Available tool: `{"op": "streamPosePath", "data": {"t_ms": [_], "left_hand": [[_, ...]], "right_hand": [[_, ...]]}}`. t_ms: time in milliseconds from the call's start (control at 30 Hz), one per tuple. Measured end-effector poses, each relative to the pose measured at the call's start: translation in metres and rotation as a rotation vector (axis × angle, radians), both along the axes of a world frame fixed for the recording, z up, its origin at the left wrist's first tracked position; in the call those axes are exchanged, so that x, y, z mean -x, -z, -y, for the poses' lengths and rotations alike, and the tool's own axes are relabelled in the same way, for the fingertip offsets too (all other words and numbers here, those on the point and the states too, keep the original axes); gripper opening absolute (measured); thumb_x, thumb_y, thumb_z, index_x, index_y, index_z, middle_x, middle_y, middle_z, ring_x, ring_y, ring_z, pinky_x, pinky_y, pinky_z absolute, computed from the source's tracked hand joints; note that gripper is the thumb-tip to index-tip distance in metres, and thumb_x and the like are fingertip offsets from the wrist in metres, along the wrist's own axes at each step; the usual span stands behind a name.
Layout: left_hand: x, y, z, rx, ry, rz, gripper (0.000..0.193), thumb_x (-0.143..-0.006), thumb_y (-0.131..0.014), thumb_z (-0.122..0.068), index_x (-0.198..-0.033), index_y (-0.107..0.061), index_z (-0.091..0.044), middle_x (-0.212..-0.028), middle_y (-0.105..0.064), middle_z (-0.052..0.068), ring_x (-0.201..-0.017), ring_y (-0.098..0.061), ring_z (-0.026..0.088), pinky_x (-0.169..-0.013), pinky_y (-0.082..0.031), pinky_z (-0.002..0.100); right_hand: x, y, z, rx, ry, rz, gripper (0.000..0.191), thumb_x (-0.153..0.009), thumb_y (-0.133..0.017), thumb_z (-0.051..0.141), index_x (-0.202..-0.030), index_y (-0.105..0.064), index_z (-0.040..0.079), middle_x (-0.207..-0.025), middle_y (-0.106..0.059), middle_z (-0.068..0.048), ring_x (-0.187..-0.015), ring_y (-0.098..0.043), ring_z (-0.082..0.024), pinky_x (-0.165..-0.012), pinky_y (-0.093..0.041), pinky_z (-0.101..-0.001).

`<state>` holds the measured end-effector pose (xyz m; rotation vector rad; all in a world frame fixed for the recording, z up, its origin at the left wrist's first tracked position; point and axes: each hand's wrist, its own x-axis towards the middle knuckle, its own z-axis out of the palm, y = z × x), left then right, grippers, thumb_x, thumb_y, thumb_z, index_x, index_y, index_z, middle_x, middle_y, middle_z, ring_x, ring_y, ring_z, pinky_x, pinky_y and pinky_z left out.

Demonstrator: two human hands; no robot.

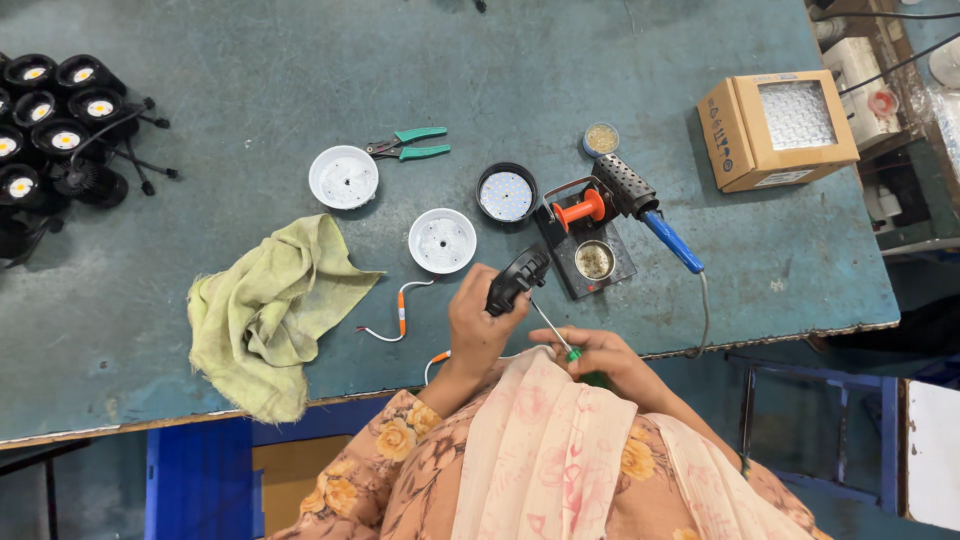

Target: The person assembles LED light modules by soldering wires to circular LED boards, inserting the boards into black housings, and securing them with a screwdriver. They handle multiple LED boards and housings, using a soldering iron, pliers, and a screwdriver on a workbench.

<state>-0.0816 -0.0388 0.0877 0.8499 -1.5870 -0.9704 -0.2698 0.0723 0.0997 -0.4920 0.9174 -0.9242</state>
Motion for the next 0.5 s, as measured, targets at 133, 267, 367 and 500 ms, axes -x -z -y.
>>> {"op": "streamPosePath", "data": {"t_ms": [133,267,367,500], "left_hand": [[-0.001,0.004,-0.001,-0.055,0.008,0.001,0.021,-0.085,-0.079,-0.011,-0.09,-0.061,-0.001,-0.084,-0.058,0.009,-0.069,-0.055,0.018,-0.062,-0.046,0.034],[-0.001,0.012,0.007,-0.429,-0.059,-0.073,0.021,-0.088,-0.078,-0.016,-0.093,-0.065,-0.001,-0.08,-0.062,0.006,-0.069,-0.055,0.009,-0.062,-0.048,0.029],[0.001,0.02,0.014,-0.617,-0.048,-0.312,0.022,-0.089,-0.076,-0.019,-0.099,-0.068,-0.001,-0.086,-0.068,0.001,-0.076,-0.059,0.005,-0.069,-0.051,0.024],[0.003,0.026,0.011,-0.593,-0.029,-0.372,0.025,-0.09,-0.076,-0.019,-0.103,-0.069,0.001,-0.089,-0.07,-0.002,-0.079,-0.059,0.004,-0.073,-0.051,0.022]], "right_hand": [[-0.006,-0.004,-0.013,0.114,0.107,-0.495,0.051,-0.088,-0.07,0.009,-0.137,-0.064,-0.002,-0.112,-0.065,-0.002,-0.09,-0.067,-0.006,-0.077,-0.053,-0.0207],[-0.002,0.01,-0.025,0.052,0.458,-0.518,0.042,-0.089,-0.066,0.01,-0.129,-0.065,-0.002,-0.098,-0.072,-0.01,-0.067,-0.067,-0.013,-0.057,-0.051,-0.0255],[-0.003,0.022,-0.027,-0.061,0.503,-0.363,0.034,-0.098,-0.061,0.015,-0.124,-0.07,-0.004,-0.094,-0.077,-0.012,-0.054,-0.056,-0.008,-0.048,-0.044,-0.0216],[-0.001,0.011,-0.027,0.127,0.432,-0.309,0.036,-0.097,-0.064,0.01,-0.131,-0.071,-0.002,-0.089,-0.073,-0.008,-0.052,-0.05,-0.002,-0.048,-0.04,-0.0173]]}}
